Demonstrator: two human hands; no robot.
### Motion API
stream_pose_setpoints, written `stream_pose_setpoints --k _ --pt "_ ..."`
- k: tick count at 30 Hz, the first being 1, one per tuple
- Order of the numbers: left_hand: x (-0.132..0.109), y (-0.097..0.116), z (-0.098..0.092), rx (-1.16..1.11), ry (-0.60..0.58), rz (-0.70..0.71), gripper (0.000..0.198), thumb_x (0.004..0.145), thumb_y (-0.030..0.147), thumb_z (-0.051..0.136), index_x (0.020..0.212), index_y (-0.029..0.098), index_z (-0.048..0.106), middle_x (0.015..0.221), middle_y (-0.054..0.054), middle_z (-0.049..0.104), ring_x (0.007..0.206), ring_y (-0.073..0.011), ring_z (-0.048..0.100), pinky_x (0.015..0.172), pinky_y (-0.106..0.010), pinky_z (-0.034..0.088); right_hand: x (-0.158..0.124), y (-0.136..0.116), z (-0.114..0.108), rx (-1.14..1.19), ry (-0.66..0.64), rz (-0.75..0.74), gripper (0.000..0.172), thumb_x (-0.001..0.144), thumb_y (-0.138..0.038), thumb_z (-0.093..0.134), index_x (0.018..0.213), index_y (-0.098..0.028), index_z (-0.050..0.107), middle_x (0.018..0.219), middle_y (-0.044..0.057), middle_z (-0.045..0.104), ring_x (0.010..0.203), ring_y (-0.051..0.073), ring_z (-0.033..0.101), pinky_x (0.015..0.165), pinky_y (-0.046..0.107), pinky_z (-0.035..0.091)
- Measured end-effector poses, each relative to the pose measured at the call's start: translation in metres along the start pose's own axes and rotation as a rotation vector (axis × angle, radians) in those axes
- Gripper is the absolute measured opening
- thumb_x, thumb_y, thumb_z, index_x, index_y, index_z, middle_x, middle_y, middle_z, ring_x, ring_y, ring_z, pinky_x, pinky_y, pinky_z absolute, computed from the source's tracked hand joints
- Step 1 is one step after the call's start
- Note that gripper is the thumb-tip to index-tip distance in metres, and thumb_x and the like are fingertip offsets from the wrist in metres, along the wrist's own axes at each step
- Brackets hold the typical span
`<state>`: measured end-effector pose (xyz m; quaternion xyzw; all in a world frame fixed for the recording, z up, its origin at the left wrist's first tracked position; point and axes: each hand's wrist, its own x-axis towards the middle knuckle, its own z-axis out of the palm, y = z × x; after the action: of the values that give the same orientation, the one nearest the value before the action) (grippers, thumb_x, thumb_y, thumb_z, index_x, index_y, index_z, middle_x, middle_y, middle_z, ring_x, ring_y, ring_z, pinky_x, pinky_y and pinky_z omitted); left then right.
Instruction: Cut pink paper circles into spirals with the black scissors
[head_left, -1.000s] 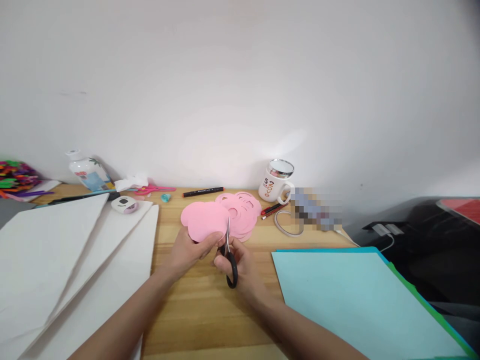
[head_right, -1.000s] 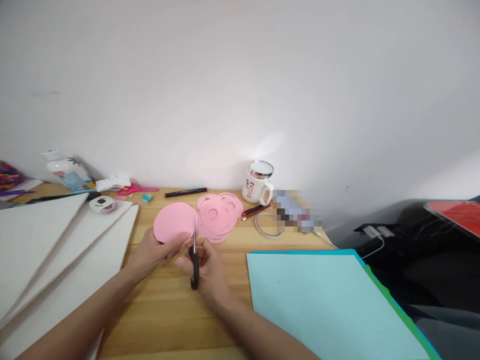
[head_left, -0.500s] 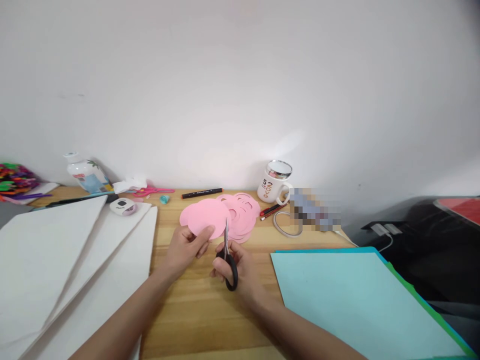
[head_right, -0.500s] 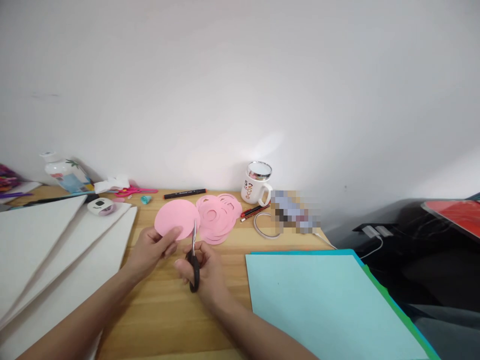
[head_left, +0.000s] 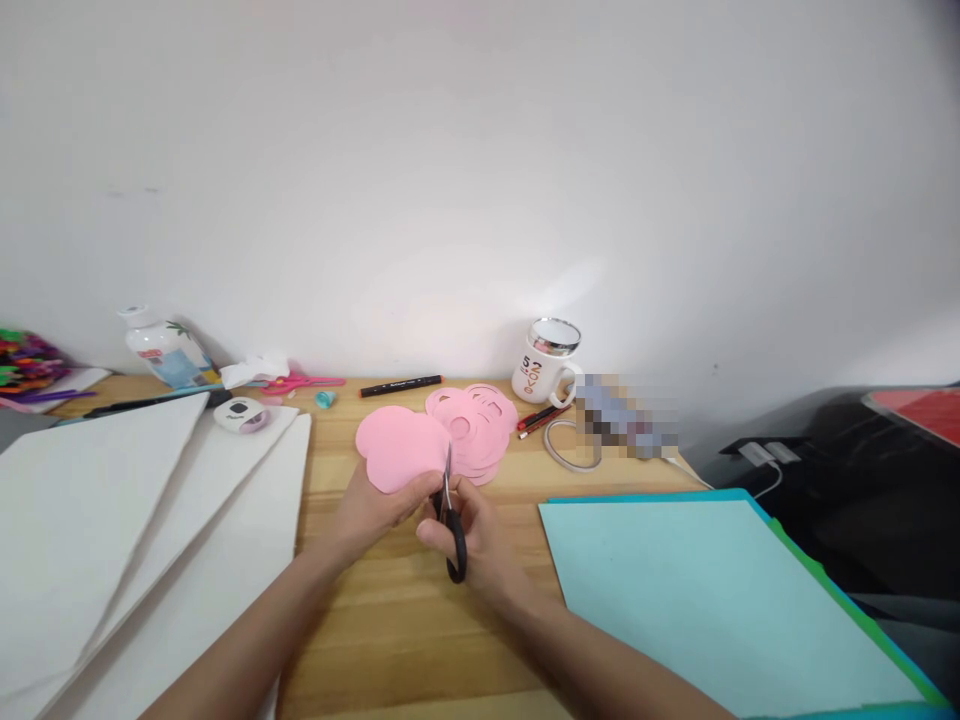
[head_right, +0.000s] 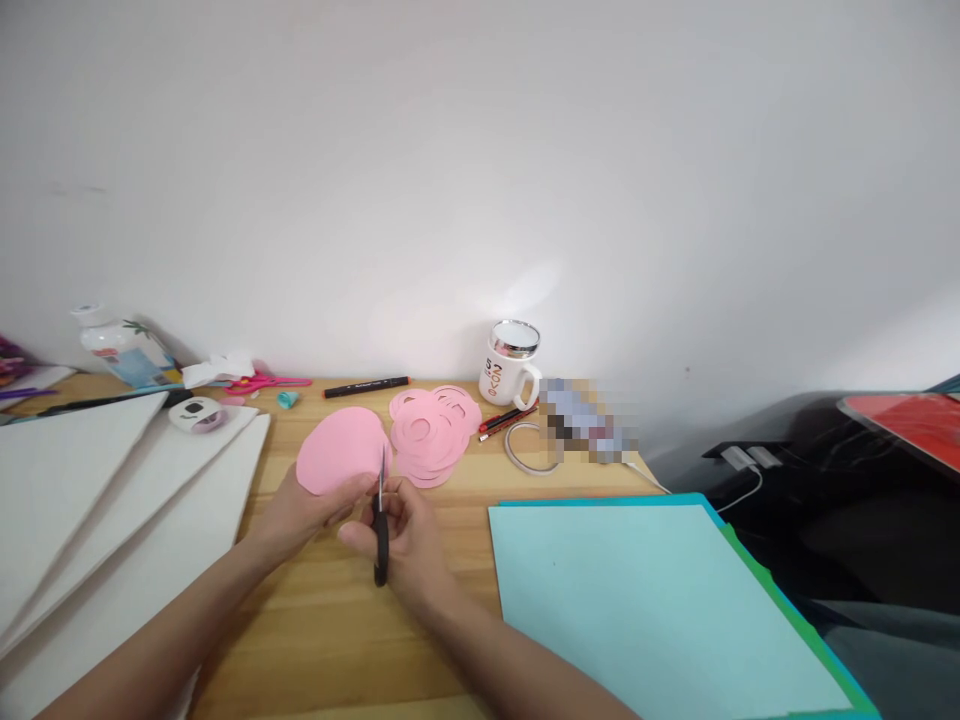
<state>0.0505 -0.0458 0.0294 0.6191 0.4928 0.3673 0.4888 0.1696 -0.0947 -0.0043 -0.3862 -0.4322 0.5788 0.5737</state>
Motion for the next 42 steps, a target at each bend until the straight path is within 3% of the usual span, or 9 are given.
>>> stream_pose_setpoints --k 3,8,14,22,32,36,42 --pt "0.000 0.002 0.000 -0.004 0.037 0.023 0.028 0.061 0.030 0.066 0.082 0.015 0.057 0.061 -0.001 0.059 0.055 -0.0148 0.053 0.045 -0.022 0.041 0.001 0.000 -0.001 0.005 -0.002 -0.003 0.037 0.056 -0.037 0.074 0.073 -0.019 0.047 0.061 -0.005 0.045 0.054 0.010 0.038 0.048 0.021 0.029" --pt "-0.001 0.005 0.001 0.003 0.060 0.032 0.028 0.060 0.029 0.065 0.082 0.015 0.058 0.058 -0.001 0.059 0.058 -0.0166 0.055 0.046 -0.023 0.042 0.001 0.001 -0.002 -0.007 0.007 0.002 0.035 0.058 -0.037 0.073 0.075 -0.019 0.048 0.058 -0.006 0.043 0.050 0.009 0.034 0.044 0.020 0.025" --pt "-0.001 0.003 0.000 0.018 0.044 -0.001 0.020 0.061 0.033 0.064 0.065 0.016 0.055 0.045 0.004 0.050 0.042 -0.0110 0.043 0.038 -0.020 0.033 0.000 0.001 -0.001 0.004 0.007 0.016 0.034 0.059 -0.037 0.071 0.076 -0.019 0.048 0.053 -0.007 0.041 0.046 0.007 0.030 0.041 0.019 0.022" --pt "0.003 -0.009 -0.005 0.016 0.010 0.031 0.038 0.066 0.041 0.061 0.045 0.017 0.040 0.038 0.007 0.034 0.037 -0.0059 0.029 0.036 -0.019 0.021 -0.001 0.008 -0.004 -0.016 0.020 0.060 0.029 0.062 -0.035 0.068 0.076 -0.020 0.048 0.048 -0.008 0.045 0.040 0.008 0.038 0.041 0.019 0.031" --pt "0.006 -0.012 -0.006 0.026 -0.036 0.073 0.048 0.080 0.042 0.046 0.040 0.016 0.038 0.037 0.005 0.034 0.037 -0.0062 0.030 0.040 -0.020 0.025 -0.004 0.012 0.001 -0.013 0.021 0.106 0.031 0.059 -0.036 0.070 0.075 -0.020 0.048 0.048 -0.008 0.048 0.039 0.009 0.045 0.040 0.020 0.035" --pt "0.002 -0.004 -0.001 0.048 -0.007 0.018 0.044 0.072 0.041 0.056 0.040 0.017 0.038 0.035 0.005 0.037 0.037 -0.0067 0.033 0.040 -0.019 0.029 -0.004 0.012 0.002 0.019 -0.005 0.092 0.033 0.060 -0.038 0.070 0.076 -0.020 0.047 0.051 -0.007 0.050 0.041 0.010 0.044 0.041 0.021 0.035" --pt "-0.001 -0.001 0.001 -0.011 0.008 0.006 0.025 0.066 0.034 0.063 0.057 0.016 0.048 0.041 0.007 0.042 0.039 -0.0071 0.034 0.037 -0.019 0.028 0.000 0.006 0.002 0.046 0.002 0.014 0.037 0.054 -0.032 0.077 0.074 -0.019 0.049 0.058 -0.006 0.047 0.051 0.009 0.039 0.046 0.020 0.030"
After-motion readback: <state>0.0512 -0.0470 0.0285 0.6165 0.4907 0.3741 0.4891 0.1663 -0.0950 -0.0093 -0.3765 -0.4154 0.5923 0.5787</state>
